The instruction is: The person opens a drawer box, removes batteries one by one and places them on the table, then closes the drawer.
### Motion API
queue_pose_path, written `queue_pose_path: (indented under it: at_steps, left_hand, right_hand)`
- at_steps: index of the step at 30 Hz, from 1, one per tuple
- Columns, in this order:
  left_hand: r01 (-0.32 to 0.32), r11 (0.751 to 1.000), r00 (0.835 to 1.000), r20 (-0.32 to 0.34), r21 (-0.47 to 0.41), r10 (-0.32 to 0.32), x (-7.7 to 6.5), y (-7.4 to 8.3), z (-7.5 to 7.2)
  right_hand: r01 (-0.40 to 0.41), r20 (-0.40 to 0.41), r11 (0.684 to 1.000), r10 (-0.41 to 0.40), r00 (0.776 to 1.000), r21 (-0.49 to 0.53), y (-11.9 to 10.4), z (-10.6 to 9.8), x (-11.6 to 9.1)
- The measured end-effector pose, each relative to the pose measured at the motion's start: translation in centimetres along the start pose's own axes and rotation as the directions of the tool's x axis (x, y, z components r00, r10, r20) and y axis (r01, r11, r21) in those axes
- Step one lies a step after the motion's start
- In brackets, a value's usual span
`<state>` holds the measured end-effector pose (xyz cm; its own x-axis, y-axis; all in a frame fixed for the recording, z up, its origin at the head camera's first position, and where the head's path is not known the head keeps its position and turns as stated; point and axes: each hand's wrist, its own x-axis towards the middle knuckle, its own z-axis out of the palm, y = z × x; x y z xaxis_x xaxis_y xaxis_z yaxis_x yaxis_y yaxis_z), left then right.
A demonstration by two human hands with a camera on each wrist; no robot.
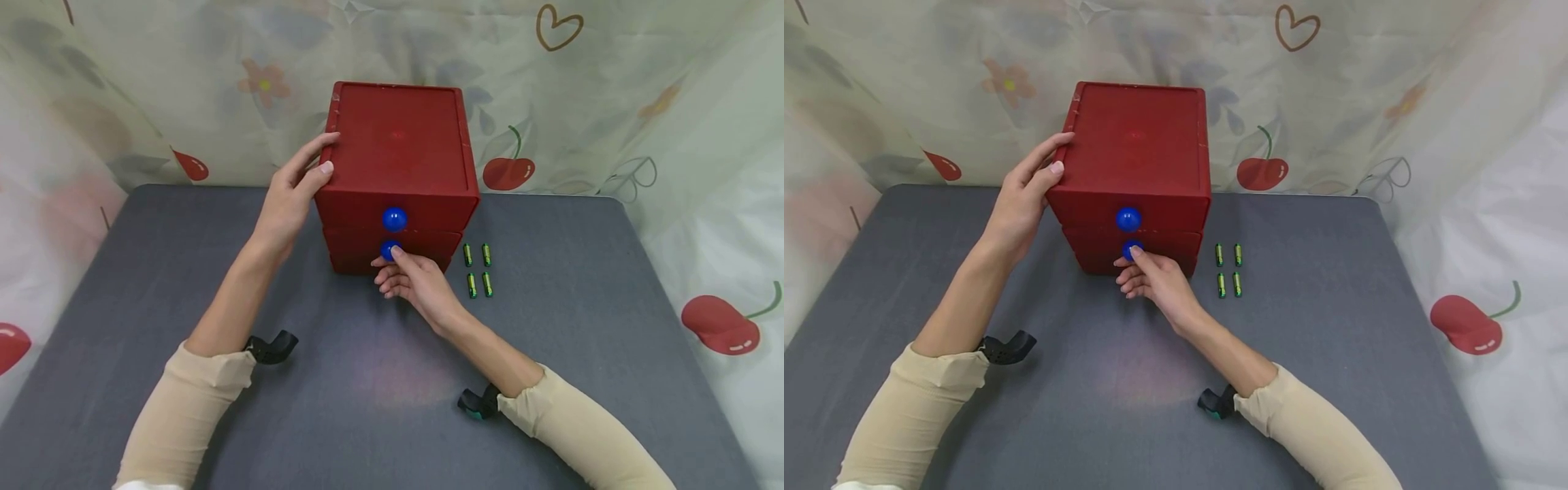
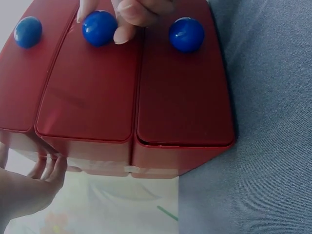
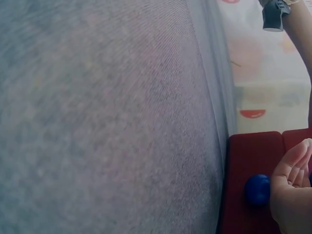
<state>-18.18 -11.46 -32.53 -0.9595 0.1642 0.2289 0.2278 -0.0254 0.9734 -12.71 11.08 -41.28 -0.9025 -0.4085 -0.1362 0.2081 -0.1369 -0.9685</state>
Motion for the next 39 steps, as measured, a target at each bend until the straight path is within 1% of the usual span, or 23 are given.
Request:
queue_pose_path:
  at_steps: [8,14,21,25,31,39]
  left_hand:
    - [-0.007,1.0,1.0,0.003,0.005,0.007,0.1,-0.1,-0.1]
    - [0.002,1.0,1.0,0.003,0.002,-0.002,0.1,-0.2,-0.2]
    - [-0.004,1.0,1.0,0.006,-0.008,0.004,0.0,-0.3,-0.2]
    - [-0.004,1.0,1.0,0.005,-0.016,0.004,0.0,-0.3,0.0]
    - [-0.003,1.0,1.0,-0.003,-0.031,0.003,-0.1,-0.4,0.0]
    - [-0.016,0.999,1.0,-0.002,-0.03,0.015,0.0,-0.4,0.1]
  right_hand:
    - [0.017,-0.023,1.0,-0.017,1.0,-0.006,0.4,-0.7,-0.3]
    - [-0.005,-0.04,0.999,0.003,0.999,-0.039,0.9,-1.4,-0.6]
    - [-0.023,-0.054,0.997,0.019,0.998,-0.071,1.3,-2.3,-0.9]
    - [-0.044,-0.061,0.994,0.038,0.997,-0.102,1.4,-2.8,-1.0]
    - [-0.096,-0.041,0.985,0.091,0.995,-0.145,1.3,-3.4,-1.0]
    - [-0.158,-0.02,0.976,0.157,0.987,-0.148,1.3,-3.9,-0.8]
